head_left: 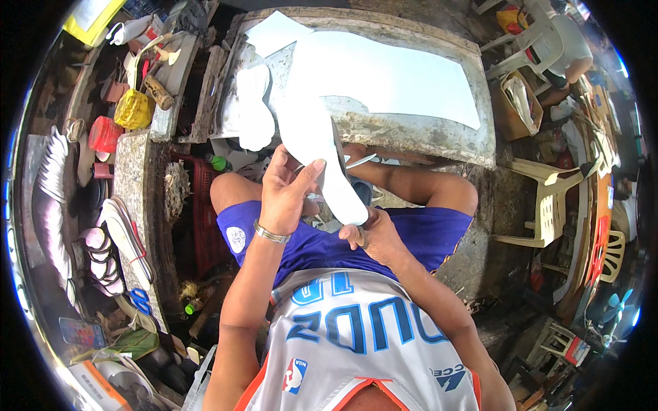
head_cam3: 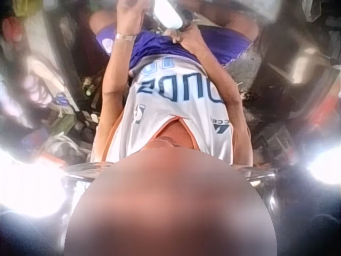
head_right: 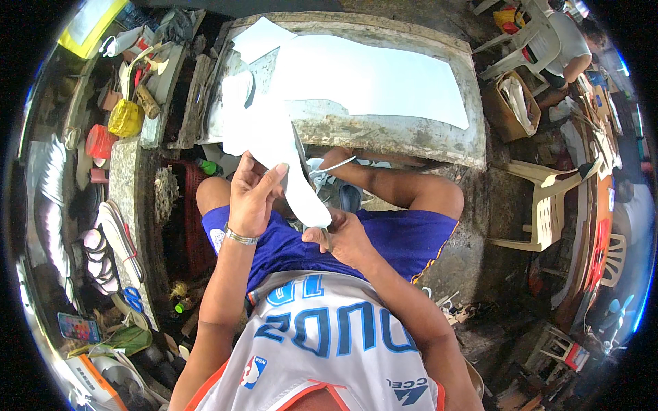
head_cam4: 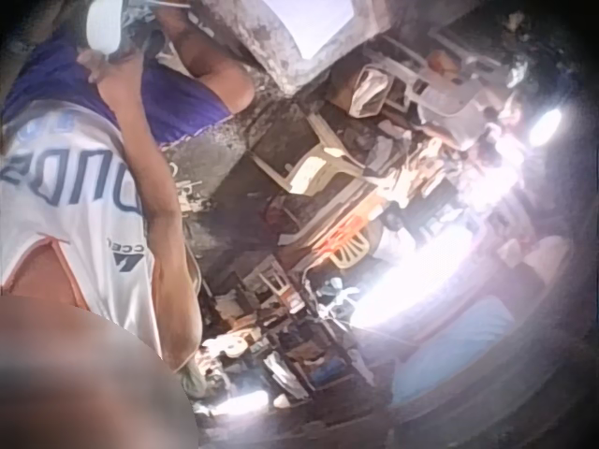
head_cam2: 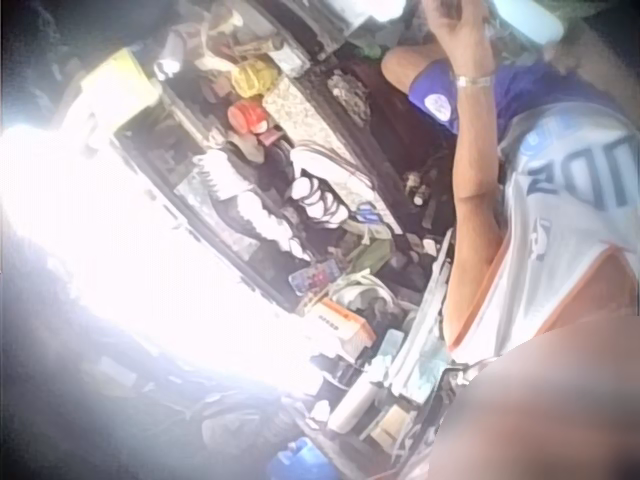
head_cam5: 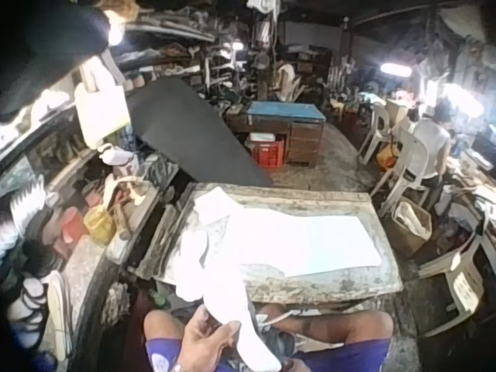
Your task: The person uses shears to cut a white shoe insole from a larger sheet of material. They hold the insole in one hand and guide the shears with the other, trimming the edges to shape. The finished insole is placed on the table, and the person continues cutting another piece from the sheet.
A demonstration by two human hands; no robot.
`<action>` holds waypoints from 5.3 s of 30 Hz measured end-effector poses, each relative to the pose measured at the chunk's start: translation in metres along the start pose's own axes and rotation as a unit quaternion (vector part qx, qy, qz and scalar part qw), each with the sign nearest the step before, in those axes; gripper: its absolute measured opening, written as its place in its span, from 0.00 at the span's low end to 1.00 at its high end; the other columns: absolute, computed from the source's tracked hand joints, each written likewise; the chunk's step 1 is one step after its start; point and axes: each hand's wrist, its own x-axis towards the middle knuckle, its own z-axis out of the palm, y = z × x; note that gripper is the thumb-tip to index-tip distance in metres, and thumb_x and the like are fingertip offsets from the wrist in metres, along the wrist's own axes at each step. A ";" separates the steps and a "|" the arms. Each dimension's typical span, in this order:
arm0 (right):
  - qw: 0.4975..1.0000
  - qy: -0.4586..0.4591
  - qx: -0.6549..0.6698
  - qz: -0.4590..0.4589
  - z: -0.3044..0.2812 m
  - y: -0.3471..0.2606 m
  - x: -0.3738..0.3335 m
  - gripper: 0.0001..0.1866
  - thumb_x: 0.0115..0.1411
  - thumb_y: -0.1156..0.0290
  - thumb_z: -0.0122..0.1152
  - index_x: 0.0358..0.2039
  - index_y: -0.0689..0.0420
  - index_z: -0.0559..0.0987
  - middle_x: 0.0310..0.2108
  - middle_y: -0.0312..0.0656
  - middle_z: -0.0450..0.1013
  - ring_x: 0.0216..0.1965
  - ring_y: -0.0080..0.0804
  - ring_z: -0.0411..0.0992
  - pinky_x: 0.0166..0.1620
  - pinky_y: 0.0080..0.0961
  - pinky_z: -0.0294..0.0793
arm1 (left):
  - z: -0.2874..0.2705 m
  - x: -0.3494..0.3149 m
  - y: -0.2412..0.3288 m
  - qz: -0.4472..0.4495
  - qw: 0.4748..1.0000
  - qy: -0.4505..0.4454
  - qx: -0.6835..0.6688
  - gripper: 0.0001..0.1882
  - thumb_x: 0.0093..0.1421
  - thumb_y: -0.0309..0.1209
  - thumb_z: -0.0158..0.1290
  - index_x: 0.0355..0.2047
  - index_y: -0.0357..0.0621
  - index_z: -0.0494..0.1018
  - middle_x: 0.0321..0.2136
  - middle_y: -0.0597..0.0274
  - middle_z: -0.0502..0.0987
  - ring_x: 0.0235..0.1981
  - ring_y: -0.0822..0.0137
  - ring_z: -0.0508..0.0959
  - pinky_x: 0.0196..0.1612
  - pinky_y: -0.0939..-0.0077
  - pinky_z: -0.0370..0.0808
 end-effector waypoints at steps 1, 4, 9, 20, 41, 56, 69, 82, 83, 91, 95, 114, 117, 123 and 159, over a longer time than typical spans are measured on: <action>1.000 0.003 0.005 -0.008 0.001 0.000 0.000 0.26 0.50 0.57 0.86 0.42 0.60 0.84 0.31 0.31 0.77 0.26 0.17 0.69 0.27 0.18 0.69 | 0.000 0.000 0.000 -0.003 1.000 0.000 0.001 0.15 0.65 0.21 0.62 0.51 0.43 0.73 0.40 0.67 0.79 0.29 0.81 0.75 0.29 0.87 0.73; 1.000 0.015 -0.011 0.002 0.001 -0.001 -0.002 0.26 0.50 0.57 0.86 0.41 0.60 0.84 0.29 0.31 0.76 0.25 0.17 0.68 0.27 0.18 0.69 | 0.002 -0.002 0.001 -0.006 1.000 0.001 -0.011 0.17 0.65 0.21 0.62 0.52 0.43 0.73 0.39 0.67 0.79 0.30 0.82 0.76 0.29 0.87 0.73; 1.000 -0.010 -0.012 0.003 -0.001 -0.001 -0.004 0.26 0.50 0.56 0.86 0.40 0.61 0.84 0.28 0.31 0.76 0.25 0.17 0.69 0.27 0.18 0.70 | -0.003 0.008 0.008 -0.002 0.997 -0.019 -0.077 0.22 0.63 0.22 0.64 0.56 0.40 0.72 0.45 0.61 0.81 0.41 0.73 0.81 0.40 0.79 0.80; 0.998 -0.027 -0.043 -0.034 0.000 -0.006 0.000 0.28 0.53 0.46 0.81 0.36 0.58 0.81 0.28 0.31 0.75 0.26 0.17 0.71 0.30 0.18 0.71 | 0.002 0.007 -0.004 0.051 0.998 0.019 -0.007 0.19 0.65 0.24 0.64 0.53 0.39 0.72 0.47 0.61 0.81 0.49 0.73 0.79 0.54 0.75 0.75; 0.997 -0.017 -0.073 -0.031 -0.005 -0.011 -0.006 0.29 0.52 0.51 0.83 0.44 0.60 0.83 0.26 0.29 0.73 0.24 0.16 0.66 0.27 0.19 0.64 | 0.006 0.002 0.001 0.077 0.997 -0.007 0.015 0.20 0.66 0.24 0.63 0.55 0.39 0.70 0.48 0.63 0.79 0.50 0.74 0.77 0.56 0.76 0.74; 0.986 0.018 -0.167 -0.023 -0.011 -0.009 -0.006 0.28 0.47 0.51 0.85 0.33 0.61 0.80 0.21 0.31 0.71 0.22 0.17 0.67 0.24 0.22 0.65 | 0.000 0.001 0.006 0.062 0.997 -0.023 0.027 0.23 0.66 0.21 0.61 0.59 0.38 0.67 0.50 0.61 0.78 0.51 0.74 0.78 0.56 0.75 0.75; 0.981 0.020 -0.192 -0.009 -0.018 -0.009 -0.009 0.28 0.49 0.51 0.84 0.35 0.62 0.81 0.22 0.30 0.71 0.23 0.15 0.65 0.25 0.21 0.64 | -0.004 0.001 0.012 0.046 0.998 -0.032 0.034 0.24 0.65 0.20 0.60 0.60 0.38 0.67 0.51 0.60 0.78 0.51 0.73 0.78 0.56 0.75 0.75; 0.992 -0.040 -0.112 -0.034 -0.012 -0.027 0.001 0.42 0.49 0.32 0.77 0.43 0.62 0.79 0.30 0.31 0.72 0.30 0.15 0.67 0.32 0.16 0.66 | 0.003 -0.009 0.010 0.025 0.996 -0.056 0.061 0.24 0.66 0.22 0.61 0.59 0.39 0.66 0.50 0.62 0.77 0.51 0.74 0.77 0.55 0.75 0.75; 0.992 -0.041 -0.113 -0.028 -0.011 -0.029 0.002 0.43 0.48 0.31 0.77 0.43 0.61 0.79 0.29 0.31 0.73 0.29 0.16 0.68 0.32 0.16 0.67 | 0.003 -0.009 0.010 0.024 0.996 -0.060 0.058 0.24 0.66 0.22 0.61 0.59 0.39 0.66 0.50 0.62 0.77 0.51 0.74 0.77 0.55 0.75 0.75; 0.993 -0.021 -0.110 -0.046 -0.007 -0.033 0.000 0.36 0.51 0.39 0.80 0.40 0.60 0.79 0.27 0.28 0.70 0.27 0.15 0.65 0.29 0.17 0.63 | 0.000 -0.007 0.011 0.021 0.996 -0.068 0.060 0.24 0.66 0.23 0.62 0.58 0.38 0.66 0.50 0.62 0.77 0.51 0.74 0.77 0.55 0.76 0.75; 0.986 -0.013 -0.167 -0.027 -0.014 -0.031 0.001 0.36 0.49 0.38 0.79 0.37 0.60 0.78 0.27 0.32 0.73 0.26 0.17 0.69 0.29 0.17 0.67 | 0.000 -0.007 0.013 0.012 0.996 -0.070 0.049 0.24 0.66 0.23 0.62 0.58 0.38 0.66 0.49 0.62 0.77 0.50 0.75 0.77 0.54 0.76 0.76; 0.979 0.020 -0.202 -0.023 -0.018 -0.026 -0.001 0.25 0.51 0.51 0.84 0.30 0.59 0.80 0.20 0.30 0.70 0.21 0.17 0.66 0.24 0.21 0.65 | -0.009 -0.006 0.017 0.018 0.993 -0.083 0.079 0.26 0.63 0.18 0.60 0.60 0.37 0.66 0.51 0.63 0.76 0.53 0.73 0.76 0.57 0.74 0.74; 0.984 0.015 -0.175 -0.001 -0.017 -0.026 0.000 0.23 0.52 0.54 0.84 0.33 0.59 0.83 0.21 0.31 0.72 0.21 0.17 0.67 0.24 0.21 0.65 | -0.010 -0.006 0.020 0.011 0.993 -0.095 0.071 0.27 0.63 0.19 0.61 0.61 0.37 0.67 0.50 0.63 0.77 0.52 0.72 0.76 0.57 0.73 0.73; 0.983 -0.004 -0.180 -0.019 -0.008 -0.053 -0.009 0.24 0.51 0.53 0.84 0.31 0.59 0.82 0.22 0.32 0.73 0.22 0.19 0.69 0.24 0.21 0.66 | -0.013 -0.001 0.035 -0.018 0.992 -0.122 0.011 0.28 0.62 0.19 0.62 0.61 0.36 0.67 0.50 0.61 0.78 0.50 0.71 0.79 0.54 0.71 0.77; 0.991 -0.068 -0.082 -0.083 0.000 -0.042 0.005 0.26 0.55 0.47 0.80 0.32 0.55 0.77 0.27 0.28 0.73 0.27 0.13 0.68 0.29 0.14 0.65 | -0.013 0.010 0.023 -0.030 0.990 -0.117 0.075 0.15 0.65 0.32 0.64 0.49 0.38 0.80 0.37 0.65 0.84 0.35 0.76 0.82 0.39 0.78 0.79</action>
